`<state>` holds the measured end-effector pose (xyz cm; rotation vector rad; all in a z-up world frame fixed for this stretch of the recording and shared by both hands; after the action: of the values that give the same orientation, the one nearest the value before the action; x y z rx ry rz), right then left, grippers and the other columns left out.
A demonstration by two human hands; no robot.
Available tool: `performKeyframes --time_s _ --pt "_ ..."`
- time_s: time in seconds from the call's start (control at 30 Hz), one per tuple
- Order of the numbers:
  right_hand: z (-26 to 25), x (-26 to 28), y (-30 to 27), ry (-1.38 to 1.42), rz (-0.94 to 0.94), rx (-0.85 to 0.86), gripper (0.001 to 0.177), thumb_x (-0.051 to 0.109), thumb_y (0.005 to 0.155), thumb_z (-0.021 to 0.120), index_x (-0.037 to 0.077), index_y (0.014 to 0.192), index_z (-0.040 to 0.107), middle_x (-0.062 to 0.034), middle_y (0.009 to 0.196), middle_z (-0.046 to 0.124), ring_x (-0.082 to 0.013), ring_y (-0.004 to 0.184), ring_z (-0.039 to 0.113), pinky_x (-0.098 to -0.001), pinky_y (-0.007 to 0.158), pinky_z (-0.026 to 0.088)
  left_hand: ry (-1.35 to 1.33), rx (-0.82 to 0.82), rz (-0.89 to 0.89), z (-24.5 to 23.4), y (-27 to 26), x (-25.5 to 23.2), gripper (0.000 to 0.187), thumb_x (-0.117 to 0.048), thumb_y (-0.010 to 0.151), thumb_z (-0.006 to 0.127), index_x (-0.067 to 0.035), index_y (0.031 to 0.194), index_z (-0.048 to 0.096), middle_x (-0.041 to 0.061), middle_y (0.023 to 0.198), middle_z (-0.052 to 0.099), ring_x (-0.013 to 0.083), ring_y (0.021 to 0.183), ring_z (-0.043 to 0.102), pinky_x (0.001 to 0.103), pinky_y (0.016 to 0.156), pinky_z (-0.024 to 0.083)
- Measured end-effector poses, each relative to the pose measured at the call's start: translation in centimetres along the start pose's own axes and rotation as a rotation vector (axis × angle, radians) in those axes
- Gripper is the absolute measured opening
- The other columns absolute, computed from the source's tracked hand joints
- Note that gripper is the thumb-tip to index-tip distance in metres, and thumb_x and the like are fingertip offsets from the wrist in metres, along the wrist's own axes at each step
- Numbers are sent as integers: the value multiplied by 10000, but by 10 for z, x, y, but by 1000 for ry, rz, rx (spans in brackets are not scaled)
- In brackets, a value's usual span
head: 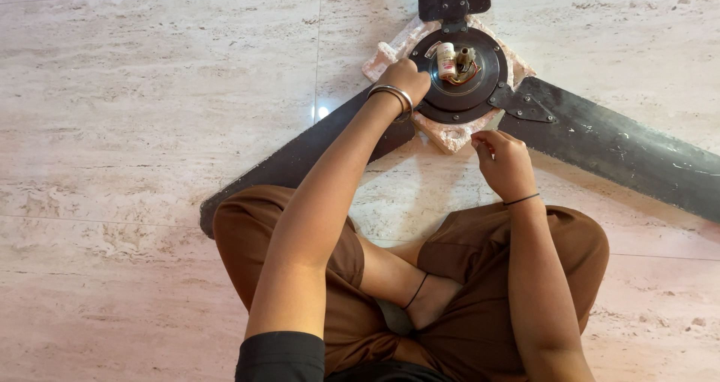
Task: The person sits on the floor and uses a screwdriver to remove screws from the blades of a ceiling fan. They detach one blade and place it on the floor, then continue to loosen screws on the remaining blades.
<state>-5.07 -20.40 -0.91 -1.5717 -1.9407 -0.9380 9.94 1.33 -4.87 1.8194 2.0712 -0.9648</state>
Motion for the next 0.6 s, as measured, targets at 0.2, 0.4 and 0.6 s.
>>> performKeyframes --time_s 0.2,0.4,0.6 --pt "0 -2 -1 28 24 16 139 97 969 700 13 1066 753 -172 986 743 -290 801 718 -371 729 563 -105 -20 -173 16 35 14 403 -182 881 495 41 1142 706 305 1154 706 376 1113 712 423 977 561" --pt "0 -1 0 12 9 12 139 93 970 699 18 1072 756 -170 1008 750 -291 831 727 -376 745 568 -64 -92 -181 26 34 19 364 -174 915 497 41 1115 712 297 1123 712 374 1079 720 423 943 580" --pt "1 -2 1 10 6 13 140 89 967 700 11 1068 757 -182 992 746 -303 819 726 -381 738 564 -122 -164 -166 9 30 18 345 -163 901 506 37 1091 713 300 1108 709 387 1068 715 431 943 572"
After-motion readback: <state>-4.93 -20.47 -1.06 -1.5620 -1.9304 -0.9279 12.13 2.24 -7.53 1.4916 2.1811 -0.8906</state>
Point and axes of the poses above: each hand's wrist, its own y-axis towards the middle knuckle, its own z-axis out of the palm, x = y × z, the point moved 9 cm from there along y, towards the middle knuckle
